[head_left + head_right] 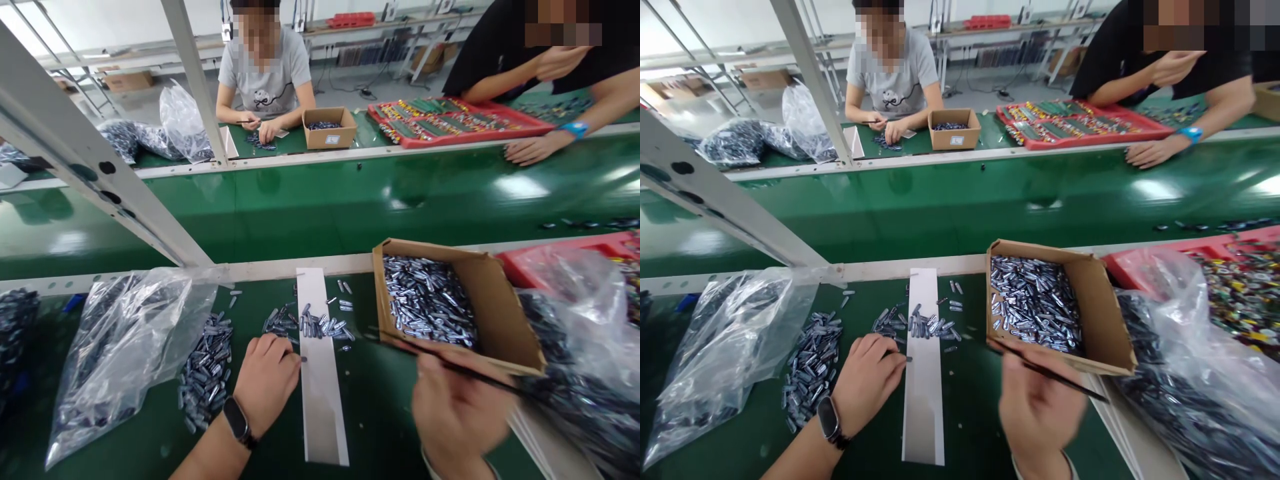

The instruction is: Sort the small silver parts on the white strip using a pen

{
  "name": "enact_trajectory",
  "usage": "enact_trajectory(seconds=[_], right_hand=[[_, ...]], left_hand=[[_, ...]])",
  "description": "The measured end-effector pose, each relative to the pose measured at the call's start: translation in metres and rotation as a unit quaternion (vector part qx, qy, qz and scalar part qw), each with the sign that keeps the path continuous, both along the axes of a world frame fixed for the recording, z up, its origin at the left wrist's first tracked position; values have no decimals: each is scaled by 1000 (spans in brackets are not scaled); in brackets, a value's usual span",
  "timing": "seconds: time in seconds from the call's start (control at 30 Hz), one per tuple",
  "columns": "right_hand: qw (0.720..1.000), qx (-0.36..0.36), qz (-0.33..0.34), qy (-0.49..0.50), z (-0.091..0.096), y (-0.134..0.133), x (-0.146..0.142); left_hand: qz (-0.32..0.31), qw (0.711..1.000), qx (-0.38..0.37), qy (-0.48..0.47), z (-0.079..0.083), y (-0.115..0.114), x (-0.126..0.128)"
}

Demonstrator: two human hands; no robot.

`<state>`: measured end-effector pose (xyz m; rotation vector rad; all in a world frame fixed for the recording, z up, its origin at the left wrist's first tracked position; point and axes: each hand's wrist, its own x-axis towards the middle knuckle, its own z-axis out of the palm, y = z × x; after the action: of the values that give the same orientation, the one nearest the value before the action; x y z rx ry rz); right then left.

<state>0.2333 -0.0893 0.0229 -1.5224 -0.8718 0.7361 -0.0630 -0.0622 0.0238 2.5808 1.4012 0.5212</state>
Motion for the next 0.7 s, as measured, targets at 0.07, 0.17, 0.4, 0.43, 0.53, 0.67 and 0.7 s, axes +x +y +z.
enact_trajectory(seconds=[0.07,0.17,0.4,0.43,0.53,0.67,0.7], right_hand=[[1000,3,20,-7,-5,7,-17],[992,-41,119,21,-12,17,-37],[991,-70,103,46,-14,26,-45],[990,-76,113,46,-13,26,-44],[986,-89,136,43,-12,25,-41],[990,-78,107,36,-16,25,-47],[992,-76,99,34,-17,25,-48]], left_hand=[[-18,999,-34,-20,-2,-3,3],[-18,996,-67,-54,-7,-6,5],[21,993,-78,-84,-10,-8,3],[23,993,-78,-87,-10,-7,2],[22,993,-80,-87,-11,-7,2],[3,995,-68,-71,-11,-7,2],[-5,996,-64,-61,-10,-7,2]])
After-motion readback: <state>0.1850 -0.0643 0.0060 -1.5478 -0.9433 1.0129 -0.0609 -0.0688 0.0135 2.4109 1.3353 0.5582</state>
